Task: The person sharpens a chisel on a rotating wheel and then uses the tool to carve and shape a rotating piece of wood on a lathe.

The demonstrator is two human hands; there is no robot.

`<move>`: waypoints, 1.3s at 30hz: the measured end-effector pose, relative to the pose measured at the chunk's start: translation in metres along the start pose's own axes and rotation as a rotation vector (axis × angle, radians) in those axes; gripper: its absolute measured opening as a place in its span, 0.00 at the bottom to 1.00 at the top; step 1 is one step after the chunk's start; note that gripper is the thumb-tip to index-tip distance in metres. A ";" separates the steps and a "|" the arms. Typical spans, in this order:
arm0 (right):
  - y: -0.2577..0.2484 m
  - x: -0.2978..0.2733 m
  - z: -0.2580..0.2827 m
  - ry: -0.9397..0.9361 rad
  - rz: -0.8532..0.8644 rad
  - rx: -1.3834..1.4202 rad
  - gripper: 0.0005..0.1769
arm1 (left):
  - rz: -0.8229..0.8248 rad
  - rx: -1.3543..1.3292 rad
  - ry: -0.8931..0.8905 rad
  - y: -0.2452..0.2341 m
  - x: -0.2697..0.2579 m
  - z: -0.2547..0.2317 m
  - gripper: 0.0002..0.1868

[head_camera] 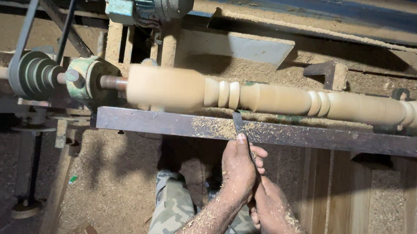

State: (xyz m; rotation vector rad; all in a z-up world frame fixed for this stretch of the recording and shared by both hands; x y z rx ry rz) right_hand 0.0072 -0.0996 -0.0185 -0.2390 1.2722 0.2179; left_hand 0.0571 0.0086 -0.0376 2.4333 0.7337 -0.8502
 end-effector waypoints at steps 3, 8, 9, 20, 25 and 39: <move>0.002 -0.006 0.004 0.010 -0.008 -0.042 0.25 | 0.014 0.019 -0.004 -0.001 0.001 -0.002 0.23; 0.007 -0.009 0.001 0.053 -0.036 0.037 0.26 | 0.030 0.054 -0.011 -0.004 0.001 -0.006 0.24; 0.008 -0.008 0.000 0.054 -0.039 0.047 0.27 | 0.036 0.054 -0.015 -0.005 0.001 -0.007 0.24; 0.013 -0.007 -0.004 0.031 -0.048 0.068 0.26 | 0.073 0.040 -0.002 -0.007 0.002 -0.003 0.22; 0.013 -0.007 0.002 -0.003 -0.051 0.028 0.28 | 0.080 0.058 0.023 -0.007 0.008 -0.001 0.24; 0.044 -0.013 -0.001 0.010 -0.089 0.170 0.29 | 0.181 0.059 -0.114 -0.020 0.013 -0.005 0.21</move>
Point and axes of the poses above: each hand's wrist, its own x-axis towards the middle knuckle, its own y-axis out of the palm, z = x × y, the point moved 8 cm from there along x, towards the middle knuckle, and after that the axes turned 10 degrees about y, right-handed, at the moved point
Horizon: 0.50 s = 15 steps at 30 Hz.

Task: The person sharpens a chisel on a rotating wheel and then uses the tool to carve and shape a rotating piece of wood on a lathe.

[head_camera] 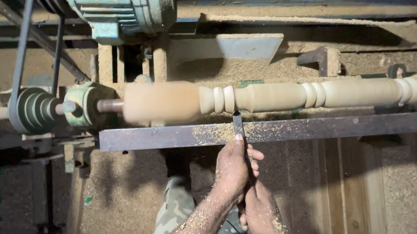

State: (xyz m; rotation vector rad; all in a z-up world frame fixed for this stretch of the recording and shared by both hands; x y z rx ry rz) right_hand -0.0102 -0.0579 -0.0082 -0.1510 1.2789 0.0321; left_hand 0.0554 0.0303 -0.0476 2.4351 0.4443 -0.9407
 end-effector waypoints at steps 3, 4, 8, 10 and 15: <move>0.008 0.005 -0.013 0.054 -0.043 0.074 0.27 | 0.049 0.015 -0.005 -0.001 0.001 -0.002 0.21; 0.011 0.007 -0.017 0.047 -0.069 0.092 0.26 | 0.082 0.012 -0.015 -0.001 0.001 -0.001 0.21; 0.024 0.020 -0.036 0.044 -0.119 0.191 0.25 | 0.167 0.065 -0.048 -0.004 0.006 -0.002 0.21; 0.028 0.021 -0.039 0.030 -0.113 0.232 0.24 | 0.168 0.088 -0.064 -0.007 0.006 0.000 0.21; 0.016 0.011 -0.016 -0.042 -0.080 0.151 0.27 | 0.165 0.029 -0.020 -0.004 0.014 0.005 0.22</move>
Point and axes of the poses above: each hand's wrist, its own x-axis towards the middle knuckle, its own y-axis out of the palm, z = x × y, the point moved 8 cm from there along x, towards the middle knuckle, and after that the axes turned 10 degrees about y, right-handed, at the moved point
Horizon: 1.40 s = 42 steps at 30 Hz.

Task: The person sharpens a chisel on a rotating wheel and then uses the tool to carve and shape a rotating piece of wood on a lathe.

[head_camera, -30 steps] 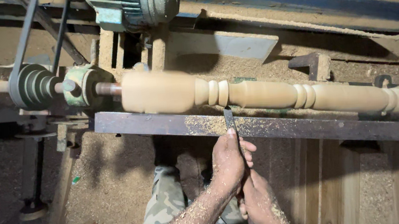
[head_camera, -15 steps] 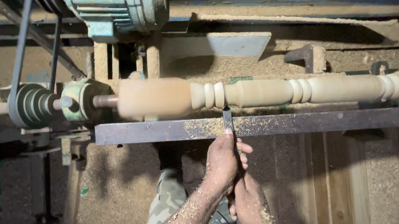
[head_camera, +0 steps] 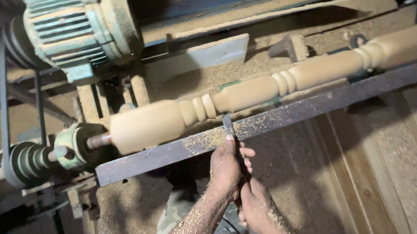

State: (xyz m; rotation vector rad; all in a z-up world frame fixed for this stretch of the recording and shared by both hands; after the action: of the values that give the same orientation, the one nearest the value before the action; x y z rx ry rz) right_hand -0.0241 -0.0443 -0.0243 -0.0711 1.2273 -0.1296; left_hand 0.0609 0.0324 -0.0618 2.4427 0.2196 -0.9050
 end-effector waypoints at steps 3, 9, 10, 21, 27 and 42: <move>-0.016 -0.001 0.003 0.114 0.026 -0.061 0.26 | -0.051 -0.008 0.013 0.003 0.001 0.007 0.23; -0.030 0.008 0.006 -0.017 0.137 -0.077 0.24 | -0.062 -0.137 0.026 0.011 -0.002 0.008 0.22; -0.030 0.011 -0.004 0.030 0.115 -0.015 0.23 | -0.027 -0.094 0.002 0.012 -0.005 0.007 0.22; 0.027 0.031 -0.048 0.102 -0.122 0.255 0.20 | 0.113 0.148 -0.158 0.001 0.002 -0.007 0.22; 0.002 0.038 -0.043 0.018 -0.039 0.170 0.19 | 0.042 0.155 -0.127 0.006 -0.003 0.002 0.31; -0.079 0.032 0.013 -0.078 0.092 -0.150 0.23 | -0.224 -0.095 0.121 0.048 0.002 0.018 0.18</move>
State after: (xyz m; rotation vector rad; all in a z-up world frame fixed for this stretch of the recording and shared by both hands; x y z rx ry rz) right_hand -0.0057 -0.1272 -0.0403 -0.1486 1.1589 0.0453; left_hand 0.0677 -0.0177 -0.0550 2.4194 0.5754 -0.8190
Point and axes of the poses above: each hand's wrist, its own x-axis towards the middle knuckle, its own y-axis out of the palm, z = x × y, the point moved 8 cm from there along x, towards the middle knuckle, and after that the axes turned 10 degrees about y, right-handed, at the moved point
